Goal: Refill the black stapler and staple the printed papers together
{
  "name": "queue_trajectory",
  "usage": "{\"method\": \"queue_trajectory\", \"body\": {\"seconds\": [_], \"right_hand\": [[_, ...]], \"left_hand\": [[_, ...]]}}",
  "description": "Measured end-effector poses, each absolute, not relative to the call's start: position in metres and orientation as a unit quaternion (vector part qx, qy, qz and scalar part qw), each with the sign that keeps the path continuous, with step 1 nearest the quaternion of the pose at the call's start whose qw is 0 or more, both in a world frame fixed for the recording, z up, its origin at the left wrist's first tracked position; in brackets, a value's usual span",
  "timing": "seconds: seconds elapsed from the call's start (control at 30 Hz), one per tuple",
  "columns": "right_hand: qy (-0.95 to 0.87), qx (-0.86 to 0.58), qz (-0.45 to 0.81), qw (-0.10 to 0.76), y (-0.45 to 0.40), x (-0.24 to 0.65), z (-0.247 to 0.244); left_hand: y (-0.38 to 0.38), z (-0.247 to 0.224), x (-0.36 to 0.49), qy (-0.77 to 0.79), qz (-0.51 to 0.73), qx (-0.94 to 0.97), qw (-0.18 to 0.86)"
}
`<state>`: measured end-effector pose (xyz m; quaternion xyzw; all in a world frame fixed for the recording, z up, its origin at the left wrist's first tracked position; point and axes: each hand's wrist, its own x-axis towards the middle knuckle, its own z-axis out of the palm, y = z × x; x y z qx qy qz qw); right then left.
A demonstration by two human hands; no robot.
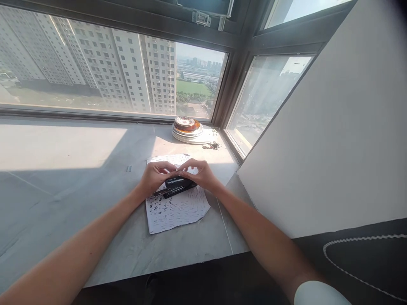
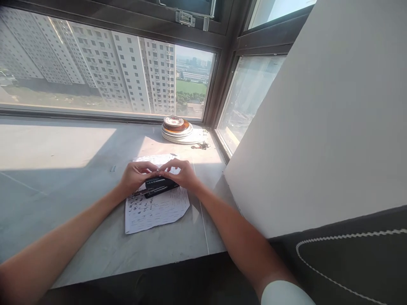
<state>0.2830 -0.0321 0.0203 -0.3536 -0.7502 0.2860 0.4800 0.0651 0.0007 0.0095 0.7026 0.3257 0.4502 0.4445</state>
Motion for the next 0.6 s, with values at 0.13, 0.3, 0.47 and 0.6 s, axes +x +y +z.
{"method": "queue_trajectory", "body": {"seconds": [0.13,0.3,0.47,0.6], "right_hand": [[-0.734,-0.387,0.263,0.492,-0.030,0.281,0.018],[-0.682,-0.476,0.200,0.518,-0.018,0.294,0.014],[-0.577,-0.663,0.078,0.471,-0.001,0.338,0.005],[-0.530,-0.732,0.072,0.421,0.007,0.357,-0.004]], "left_hand": [[0.001,0.011,0.065,0.333,0.437,0.707,0.445],[0.001,0.010,0.065,0.345,0.446,0.703,0.433],[0.003,0.017,0.058,0.440,0.462,0.703,0.313],[0.013,0.035,0.023,0.611,0.375,0.696,0.045]]}}
